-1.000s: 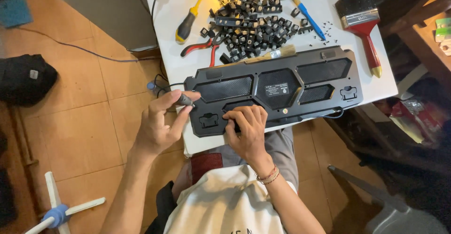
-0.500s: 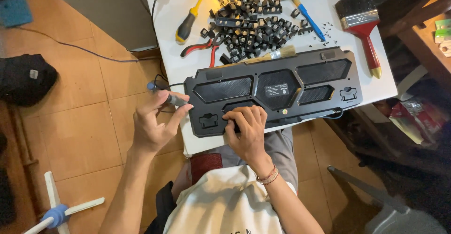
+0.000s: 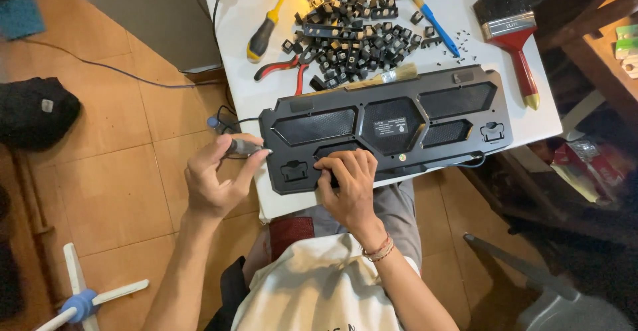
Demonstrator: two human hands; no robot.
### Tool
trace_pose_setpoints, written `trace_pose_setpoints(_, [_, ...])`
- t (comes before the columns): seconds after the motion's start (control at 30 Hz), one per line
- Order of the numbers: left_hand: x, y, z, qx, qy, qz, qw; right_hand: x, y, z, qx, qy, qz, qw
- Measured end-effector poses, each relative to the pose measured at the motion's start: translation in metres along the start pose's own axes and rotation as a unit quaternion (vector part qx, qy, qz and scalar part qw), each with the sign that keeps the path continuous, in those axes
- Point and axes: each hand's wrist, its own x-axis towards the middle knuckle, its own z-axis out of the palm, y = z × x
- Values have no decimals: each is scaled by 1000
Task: Disassembling a mechanical keyboard by removing screws from the backplate and prying the plastic casing apart.
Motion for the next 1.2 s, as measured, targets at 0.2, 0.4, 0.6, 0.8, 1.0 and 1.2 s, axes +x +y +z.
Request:
trace_pose_setpoints(0.2, [-2,1,4,50,95,14,994,2,-2,-2,0,-1,1,1000])
trace_pose_setpoints(0.4, [5,8,2,57,107,27,992,1,-1,-1,-4,3,1,1000])
trace_pose_setpoints(0.6, [11,12,26,3,157,-17,987,14,-14,-17,91,-31,73,993])
trace_pose_setpoints(0.8, [31,22,68,-95,126,-23,987,22,-2,-30,152,-23,111,982])
trace_pose_setpoints(1.0, [49,24,116,-154,120,-39,980,28,19,-56,143,40,151,977])
trace_pose_setpoints(1.2, [83,23,170,-202,85,-43,975,44,65,-96,77,93,172,978])
